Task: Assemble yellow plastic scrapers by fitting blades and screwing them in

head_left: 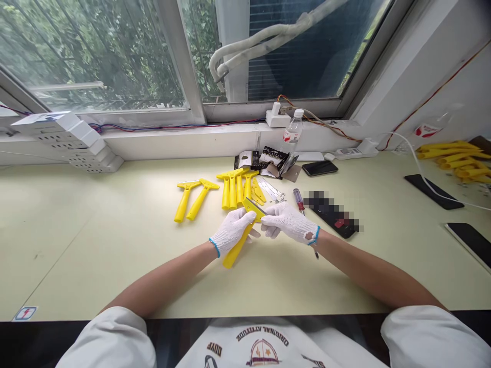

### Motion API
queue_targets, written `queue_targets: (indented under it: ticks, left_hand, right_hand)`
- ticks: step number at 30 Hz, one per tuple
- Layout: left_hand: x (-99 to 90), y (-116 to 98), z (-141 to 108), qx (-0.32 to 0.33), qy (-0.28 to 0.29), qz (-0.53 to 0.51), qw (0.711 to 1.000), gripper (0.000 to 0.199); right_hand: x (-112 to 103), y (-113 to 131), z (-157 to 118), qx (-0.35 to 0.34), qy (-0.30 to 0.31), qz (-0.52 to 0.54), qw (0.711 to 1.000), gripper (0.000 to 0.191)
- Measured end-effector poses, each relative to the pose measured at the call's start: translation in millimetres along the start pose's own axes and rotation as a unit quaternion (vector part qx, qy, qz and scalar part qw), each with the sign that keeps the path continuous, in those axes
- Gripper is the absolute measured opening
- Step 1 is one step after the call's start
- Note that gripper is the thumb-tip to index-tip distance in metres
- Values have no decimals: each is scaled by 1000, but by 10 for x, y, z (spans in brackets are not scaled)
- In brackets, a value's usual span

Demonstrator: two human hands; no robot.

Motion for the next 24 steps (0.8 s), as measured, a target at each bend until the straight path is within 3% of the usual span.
queue_targets:
  ticks: [5,11,15,17,20,22,24]
  left_hand:
    - [46,-59,-39,41,25,25,999,34]
    - [37,-154,-117,93,10,148,985,22]
    - [26,-219,-146,132,3,190,973,30]
    - [24,-234,-145,142,-29,170,975,28]
    - [17,-241,-135,167,-77,114,976,54]
    - [9,-237,-125,180,-64,100,976,63]
    - [-3,-225,-113,181,-41,93,978,56]
  right_hand:
    - [-14,8,-5,11,-6,-45,999,22]
    - [-63,4,-8,6,45,-71,996,19]
    - [-57,35,-22,-6,53,-68,996,15]
    - [-45,52,-32,-10,61,-50,997,14]
    - [-35,70,-42,-17,74,-25,997,13]
    - [-36,78,-48,-12,78,-19,997,11]
    - [-39,88,-54,-3,81,-17,997,10]
Point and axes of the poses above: each hand's wrist, its own z-axis towards the middle knuckle, its own x-axis out of the palm, y = z × x, the point moved 1 cm from there along z, towards the middle knuckle
